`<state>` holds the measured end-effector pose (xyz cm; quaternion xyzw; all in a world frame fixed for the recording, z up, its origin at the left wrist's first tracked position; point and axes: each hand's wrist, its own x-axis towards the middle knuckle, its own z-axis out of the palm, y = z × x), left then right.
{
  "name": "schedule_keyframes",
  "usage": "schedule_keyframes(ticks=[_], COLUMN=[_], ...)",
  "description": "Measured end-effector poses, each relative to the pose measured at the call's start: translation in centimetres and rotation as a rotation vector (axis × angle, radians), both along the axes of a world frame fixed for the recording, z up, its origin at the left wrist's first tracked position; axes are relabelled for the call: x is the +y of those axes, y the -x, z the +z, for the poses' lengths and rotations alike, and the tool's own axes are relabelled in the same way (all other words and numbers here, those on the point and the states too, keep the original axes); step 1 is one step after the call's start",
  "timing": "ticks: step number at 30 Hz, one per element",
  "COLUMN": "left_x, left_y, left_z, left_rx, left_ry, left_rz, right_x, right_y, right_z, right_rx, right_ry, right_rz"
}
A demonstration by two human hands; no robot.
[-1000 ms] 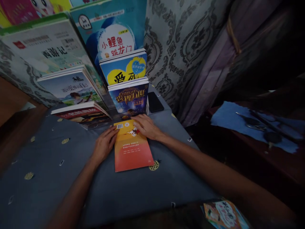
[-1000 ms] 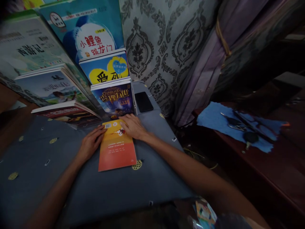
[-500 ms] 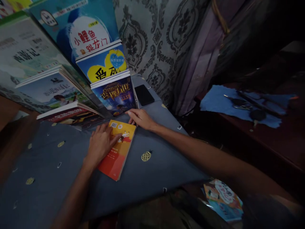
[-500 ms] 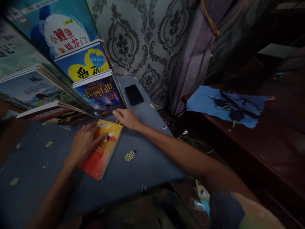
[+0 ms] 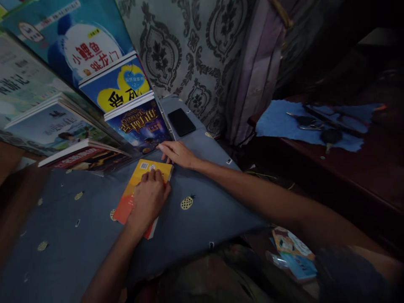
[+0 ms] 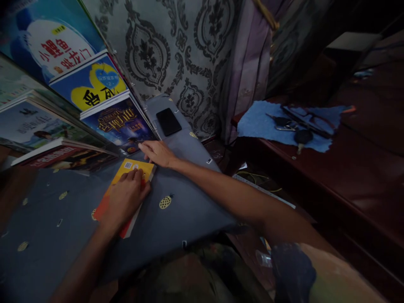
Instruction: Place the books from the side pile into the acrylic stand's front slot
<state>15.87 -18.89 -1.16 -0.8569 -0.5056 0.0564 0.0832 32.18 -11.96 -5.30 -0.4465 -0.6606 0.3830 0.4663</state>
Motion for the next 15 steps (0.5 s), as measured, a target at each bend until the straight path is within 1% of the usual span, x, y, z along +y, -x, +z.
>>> schedule_keyframes(ticks=[5,8,10,15], left_x=[-0.4,-0.6,-0.6,-0.8], left_y=[-0.9,-1.2,-1.2,-1.1], left_z=[2.1,2.6,2.3,0.5], left_rx=[0.062,0.074,0.085,0.082], left_ry=[0.097,0.106,0.1,0.027], left_rz=[0.068,0.093,0.088,0.083], right_x=[0.2,0.1,0.0,-0.3], right_y=[0.0,0.0,0.0,0.0], right_z=[0.0,0.1,0.1,0.3], right_rx=[0.019,0.032,0.039,0.043], right_ry=[-0.033,-0.049,-0.063,-0.107], right_rz=[-0.003,-0.018,-0.027,-0.05])
